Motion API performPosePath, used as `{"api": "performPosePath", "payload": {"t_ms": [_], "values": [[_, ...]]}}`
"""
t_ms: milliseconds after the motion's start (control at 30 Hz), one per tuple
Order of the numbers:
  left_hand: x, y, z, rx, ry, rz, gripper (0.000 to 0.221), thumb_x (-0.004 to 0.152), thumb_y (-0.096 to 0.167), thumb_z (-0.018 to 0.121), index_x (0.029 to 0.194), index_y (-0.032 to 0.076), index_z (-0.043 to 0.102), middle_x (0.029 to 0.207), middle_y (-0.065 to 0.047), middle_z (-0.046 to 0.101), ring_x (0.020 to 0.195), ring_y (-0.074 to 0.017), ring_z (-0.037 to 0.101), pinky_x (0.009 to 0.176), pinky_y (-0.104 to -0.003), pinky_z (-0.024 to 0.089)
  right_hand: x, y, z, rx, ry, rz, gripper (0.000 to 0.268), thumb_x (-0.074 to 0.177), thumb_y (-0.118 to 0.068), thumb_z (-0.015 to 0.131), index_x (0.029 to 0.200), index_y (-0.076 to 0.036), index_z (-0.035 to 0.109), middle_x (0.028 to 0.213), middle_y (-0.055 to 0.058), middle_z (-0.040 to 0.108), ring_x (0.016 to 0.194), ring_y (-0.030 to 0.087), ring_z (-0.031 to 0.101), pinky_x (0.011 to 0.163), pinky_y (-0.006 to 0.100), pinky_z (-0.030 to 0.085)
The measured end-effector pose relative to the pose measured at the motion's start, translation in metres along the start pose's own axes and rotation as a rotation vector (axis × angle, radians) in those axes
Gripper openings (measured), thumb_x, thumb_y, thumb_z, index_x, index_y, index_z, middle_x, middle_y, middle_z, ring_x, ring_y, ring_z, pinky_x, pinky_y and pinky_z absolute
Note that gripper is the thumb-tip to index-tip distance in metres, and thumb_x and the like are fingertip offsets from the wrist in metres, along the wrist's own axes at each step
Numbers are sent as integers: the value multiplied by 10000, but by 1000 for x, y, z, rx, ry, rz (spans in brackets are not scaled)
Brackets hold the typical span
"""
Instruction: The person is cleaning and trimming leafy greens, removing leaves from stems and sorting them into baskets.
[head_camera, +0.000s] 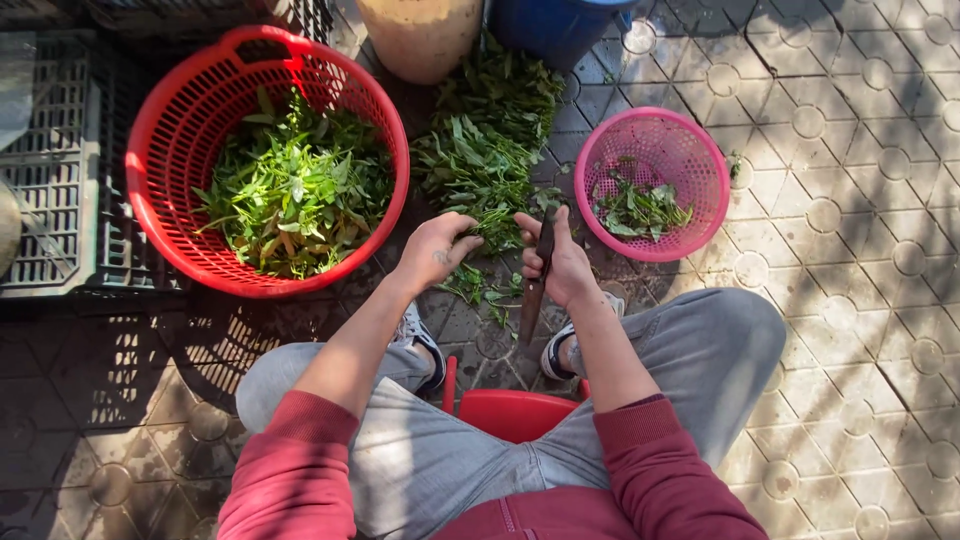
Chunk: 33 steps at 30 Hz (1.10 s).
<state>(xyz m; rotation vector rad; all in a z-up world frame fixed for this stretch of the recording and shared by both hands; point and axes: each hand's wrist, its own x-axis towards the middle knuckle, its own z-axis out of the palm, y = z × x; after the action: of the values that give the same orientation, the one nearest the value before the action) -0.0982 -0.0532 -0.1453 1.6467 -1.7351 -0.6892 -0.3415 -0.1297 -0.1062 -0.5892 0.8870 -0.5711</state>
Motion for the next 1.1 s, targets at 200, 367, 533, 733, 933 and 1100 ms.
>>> {"api": "performPosePath", "payload": {"t_ms": [200, 367, 533, 733, 933, 1100], "values": [[8, -21, 1, 449, 73, 300, 260, 996, 345, 794, 1201, 217, 698, 1010, -12, 655, 910, -264, 705, 1049, -444, 538, 16, 26, -18, 62, -165, -86, 529, 1138, -329, 673, 1572, -38, 592, 1227, 82, 681, 772, 213, 668, 598, 280, 481], [7, -9, 2, 523, 135, 331, 221, 1003, 387, 790, 1142, 246, 690, 1020, 21, 659, 948, -223, 703, 1184, -467, 474, 35, 55, -30, 26, -191, -171, 466, 1096, -208, 740, 1533, -97, 621, 1073, 26, 684, 634, 164, 670, 524, 256, 494], [5, -8, 9, 572, 179, 375, 208, 1009, 383, 790, 1139, 253, 693, 1008, 17, 663, 943, -209, 695, 1199, -467, 467, 40, 67, -18, -25, -11, -292, 269, 1030, -133, 846, 1288, -84, 790, 783, 22, 588, 537, 148, 587, 457, 275, 483], [-11, -4, 29, 456, 178, 333, 161, 1019, 402, 769, 1067, 249, 751, 901, 19, 646, 854, -210, 674, 1149, -440, 485, 40, 45, -22, 29, 438, -291, 166, 1021, -381, 857, 1112, -250, 807, 753, -43, 634, 620, 110, 650, 498, 208, 504], [-6, 35, -9, -201, -48, -297, 216, 1081, 328, 720, 1144, 162, 842, 940, -90, 785, 926, -362, 780, 959, -507, 582, 44, 39, -46, 163, 507, -240, 411, 1032, -561, 797, 1155, -183, 693, 915, -52, 571, 557, 46, 457, 444, 187, 336], [-9, 33, -8, -146, -38, -304, 208, 1058, 326, 765, 1174, 173, 845, 997, -101, 800, 978, -372, 798, 919, -482, 606, 33, 53, -5, -429, 103, -688, 740, 831, -109, 1041, 1483, -111, 691, 1036, -36, 585, 598, -15, 505, 502, 127, 407]]}}
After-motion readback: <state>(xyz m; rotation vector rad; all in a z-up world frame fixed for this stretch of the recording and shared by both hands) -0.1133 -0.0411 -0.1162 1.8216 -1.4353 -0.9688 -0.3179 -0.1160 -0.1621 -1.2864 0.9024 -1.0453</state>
